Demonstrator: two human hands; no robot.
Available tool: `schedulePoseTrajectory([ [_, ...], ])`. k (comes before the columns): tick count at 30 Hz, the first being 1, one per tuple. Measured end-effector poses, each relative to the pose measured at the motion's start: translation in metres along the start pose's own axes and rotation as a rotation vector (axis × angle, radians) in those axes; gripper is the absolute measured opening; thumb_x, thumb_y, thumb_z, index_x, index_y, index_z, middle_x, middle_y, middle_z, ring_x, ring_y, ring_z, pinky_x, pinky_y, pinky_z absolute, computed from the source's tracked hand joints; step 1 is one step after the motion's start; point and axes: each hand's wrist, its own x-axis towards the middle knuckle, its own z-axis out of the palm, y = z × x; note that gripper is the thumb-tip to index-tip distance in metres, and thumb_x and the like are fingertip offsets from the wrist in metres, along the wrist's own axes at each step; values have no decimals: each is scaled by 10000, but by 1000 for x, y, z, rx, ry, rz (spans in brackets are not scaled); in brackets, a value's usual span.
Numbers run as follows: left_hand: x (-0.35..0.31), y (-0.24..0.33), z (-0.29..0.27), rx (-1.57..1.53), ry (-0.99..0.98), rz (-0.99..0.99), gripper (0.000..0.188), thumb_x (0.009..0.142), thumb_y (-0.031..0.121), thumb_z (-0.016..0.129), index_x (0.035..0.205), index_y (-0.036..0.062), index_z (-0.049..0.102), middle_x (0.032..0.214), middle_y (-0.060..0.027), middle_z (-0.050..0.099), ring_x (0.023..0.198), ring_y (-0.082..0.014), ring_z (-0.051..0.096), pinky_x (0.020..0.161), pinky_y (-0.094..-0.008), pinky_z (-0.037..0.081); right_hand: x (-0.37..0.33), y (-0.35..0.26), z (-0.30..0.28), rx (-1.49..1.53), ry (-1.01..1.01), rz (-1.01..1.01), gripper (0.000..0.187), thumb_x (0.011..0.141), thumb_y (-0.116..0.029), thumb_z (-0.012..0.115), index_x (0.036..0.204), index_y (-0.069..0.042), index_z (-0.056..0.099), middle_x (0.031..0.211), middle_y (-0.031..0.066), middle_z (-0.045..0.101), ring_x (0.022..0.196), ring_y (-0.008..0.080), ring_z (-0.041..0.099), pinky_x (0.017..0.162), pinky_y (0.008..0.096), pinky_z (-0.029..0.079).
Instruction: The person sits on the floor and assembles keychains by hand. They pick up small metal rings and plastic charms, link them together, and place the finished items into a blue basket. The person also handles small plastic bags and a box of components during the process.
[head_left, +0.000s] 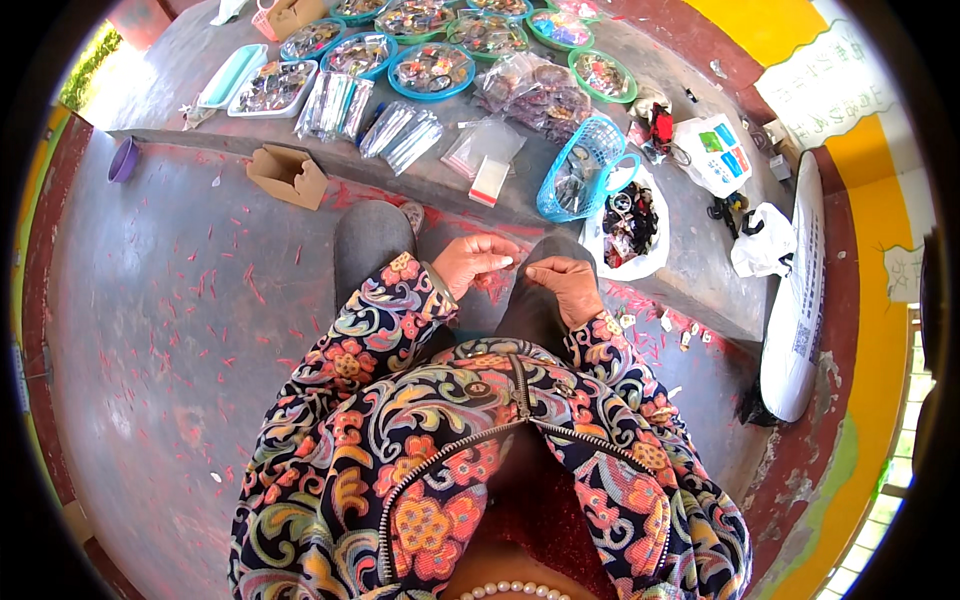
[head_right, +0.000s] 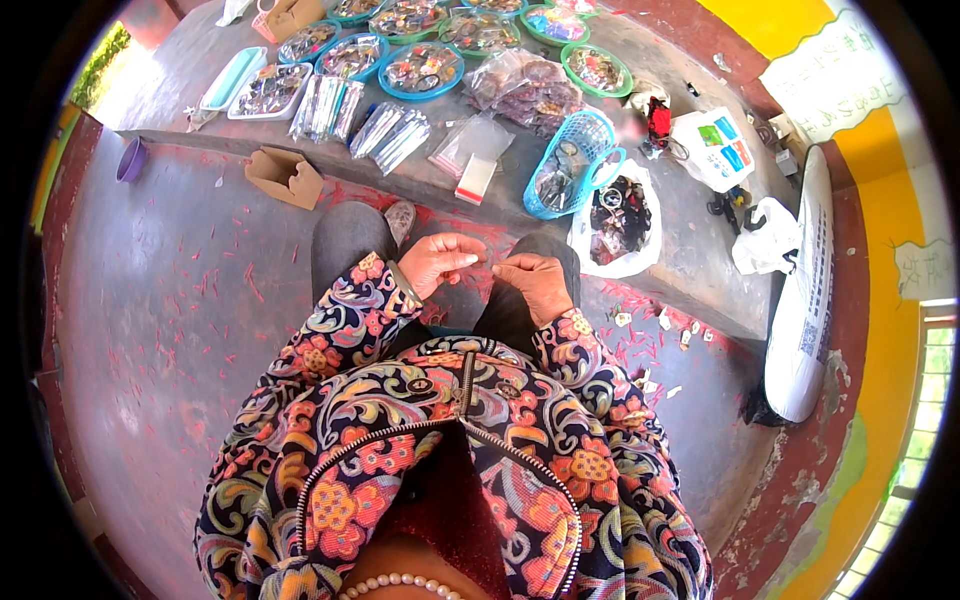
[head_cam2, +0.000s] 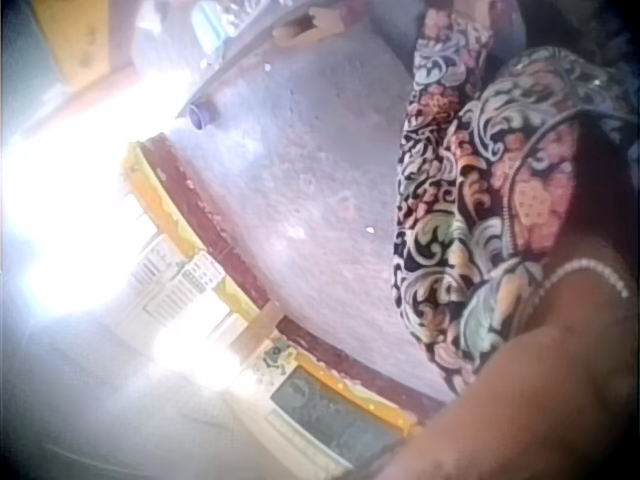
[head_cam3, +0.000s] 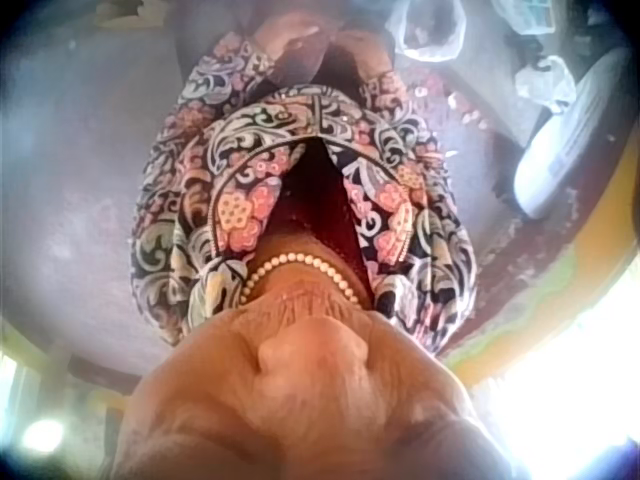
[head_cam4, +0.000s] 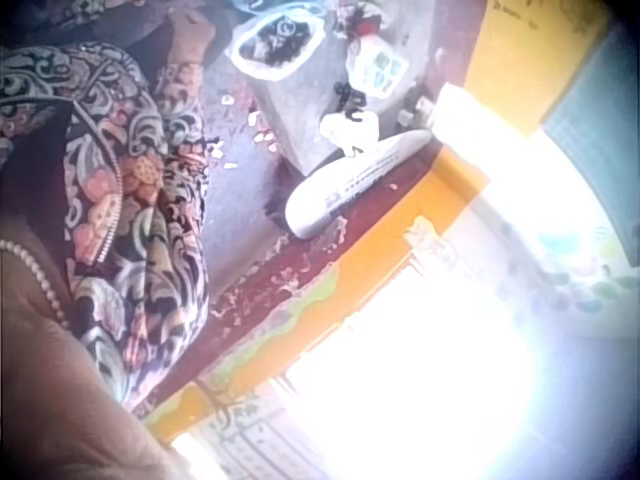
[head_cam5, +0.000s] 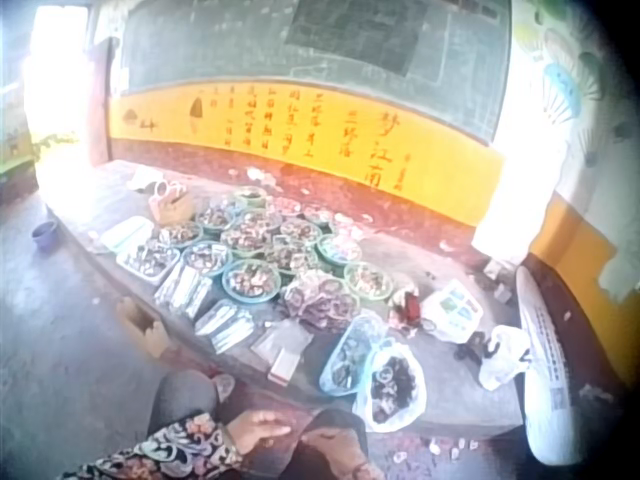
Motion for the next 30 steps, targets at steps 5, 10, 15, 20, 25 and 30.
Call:
schedulePoseTrajectory([
  [5,-2,4,2,9,-14,2,231,774,93,579,996,30,565,908,-14,597,667,-35,480,525,-175,379,3,1,-1,-1,8,-46,58,698,-15,649,697,5,594,643,17,570,580,61,481,553,187,373],
  [10,0,1,-2,43,-5,4,249,760,97,593,998,30,566,917,-17,593,654,-46,480,544,-182,387,4,1,2,9,10,-82,96,683,-6,660,657,-14,568,610,-5,540,557,51,454,533,182,354],
  [15,0,2,-1,-5,-27,3,259,754,104,599,1000,30,567,922,-17,592,670,-52,483,562,-193,392,6,6,-2,-117,9,-82,141,679,23,651,626,-33,533,616,-11,531,568,56,460,547,188,363],
  [20,0,3,3,-26,71,26,248,777,126,575,1005,31,562,928,-34,592,753,-84,527,566,-205,401,4,1,-1,-497,86,-191,163,658,-53,679,619,-45,521,595,-4,518,547,84,457,524,220,357],
  [25,-1,4,2,-202,143,10,226,829,174,511,994,30,561,962,-50,590,818,-101,558,563,-242,465,2,-9,2,-1050,228,-635,188,603,-109,662,597,-68,478,620,73,499,624,256,497,584,352,382],
  [30,0,6,0,-122,69,-29,291,825,196,514,1055,18,520,978,-80,570,831,-142,546,678,-333,495,0,-14,3,-1181,200,-756,162,623,-114,631,625,-73,474,665,74,507,696,276,495,634,378,369],
])
